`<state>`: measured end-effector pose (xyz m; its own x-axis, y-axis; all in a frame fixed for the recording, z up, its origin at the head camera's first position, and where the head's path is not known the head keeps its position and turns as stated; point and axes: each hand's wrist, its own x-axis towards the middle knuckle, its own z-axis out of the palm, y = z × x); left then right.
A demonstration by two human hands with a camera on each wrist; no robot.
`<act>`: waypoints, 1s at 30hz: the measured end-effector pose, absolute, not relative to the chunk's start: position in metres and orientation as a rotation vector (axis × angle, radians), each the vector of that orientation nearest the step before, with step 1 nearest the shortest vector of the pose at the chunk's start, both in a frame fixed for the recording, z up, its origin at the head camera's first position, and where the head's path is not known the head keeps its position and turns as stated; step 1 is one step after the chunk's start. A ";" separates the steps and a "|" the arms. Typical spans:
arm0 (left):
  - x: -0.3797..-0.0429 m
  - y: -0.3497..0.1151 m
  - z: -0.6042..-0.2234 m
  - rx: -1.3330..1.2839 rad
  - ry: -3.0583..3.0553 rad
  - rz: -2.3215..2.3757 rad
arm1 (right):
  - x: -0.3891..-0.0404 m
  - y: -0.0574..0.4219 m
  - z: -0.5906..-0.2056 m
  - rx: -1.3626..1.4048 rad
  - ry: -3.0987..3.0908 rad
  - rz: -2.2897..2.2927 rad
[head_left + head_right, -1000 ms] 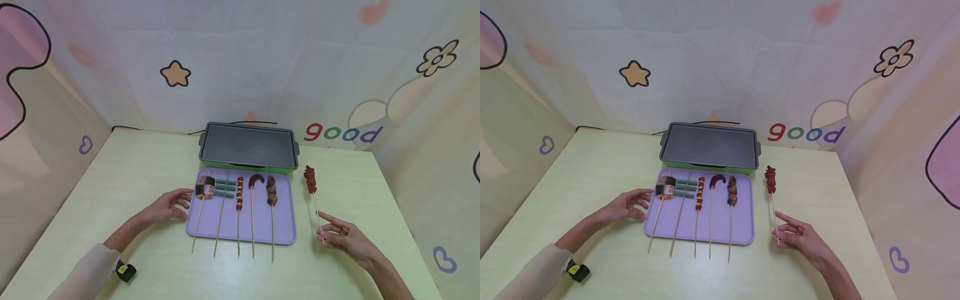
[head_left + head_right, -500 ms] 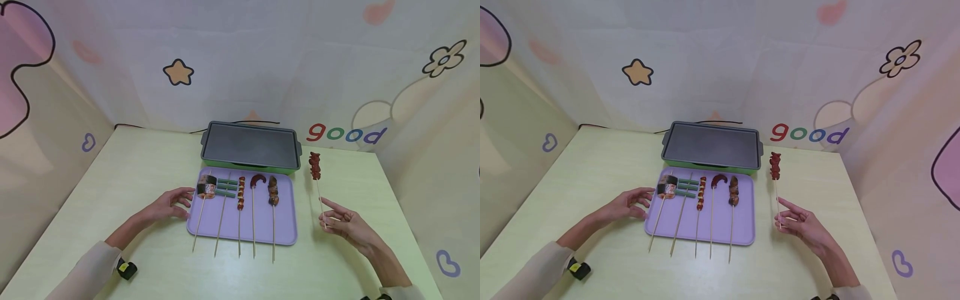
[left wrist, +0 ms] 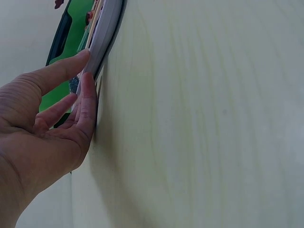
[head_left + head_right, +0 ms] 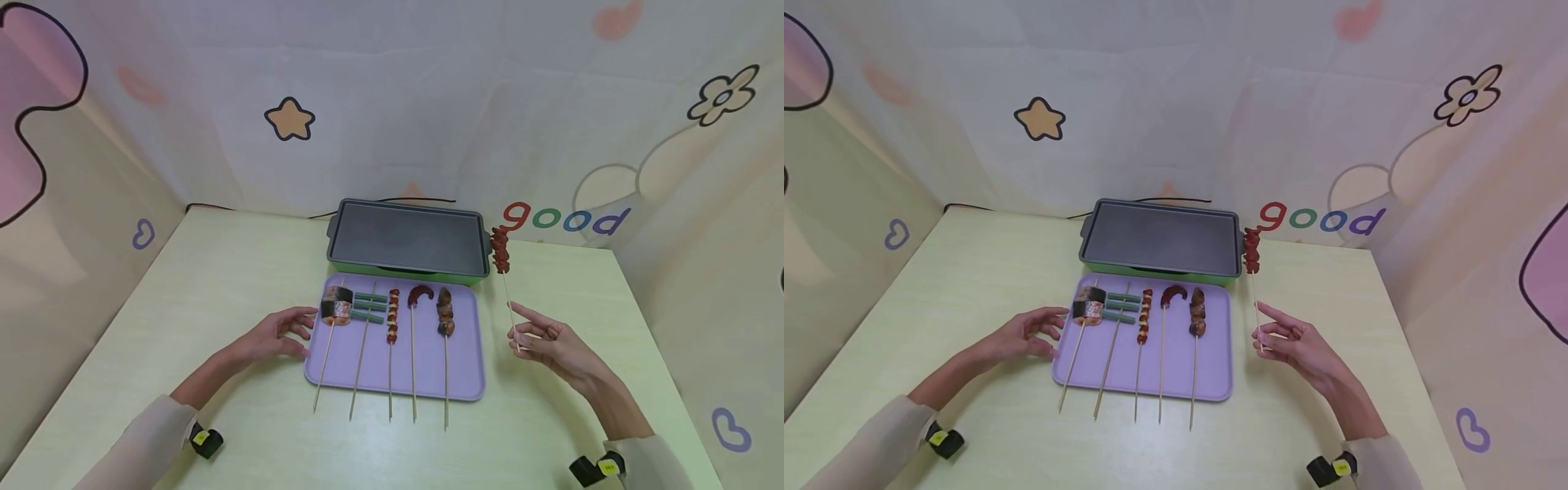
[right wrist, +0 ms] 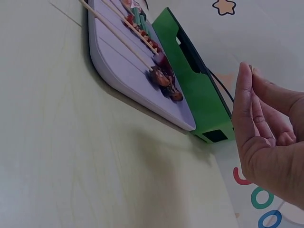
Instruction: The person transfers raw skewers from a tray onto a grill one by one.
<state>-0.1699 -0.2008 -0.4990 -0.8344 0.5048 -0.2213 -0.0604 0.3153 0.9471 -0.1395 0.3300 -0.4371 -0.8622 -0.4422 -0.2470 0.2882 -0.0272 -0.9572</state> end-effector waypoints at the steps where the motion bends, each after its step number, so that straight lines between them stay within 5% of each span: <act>1: -0.170 -0.201 -0.499 0.393 2.104 1.544 | -0.142 0.328 -0.436 -0.140 1.780 -1.926; 30: -0.170 -0.203 -0.502 0.408 2.083 1.576 | -0.199 0.297 -0.456 -0.015 1.699 -1.936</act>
<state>-0.1698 -0.2033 -0.5024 -0.8338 0.5132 -0.2038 -0.0567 0.2876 0.9561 -0.1988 0.2967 -0.4564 -0.8442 -0.4101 -0.3453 0.3956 -0.0420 -0.9174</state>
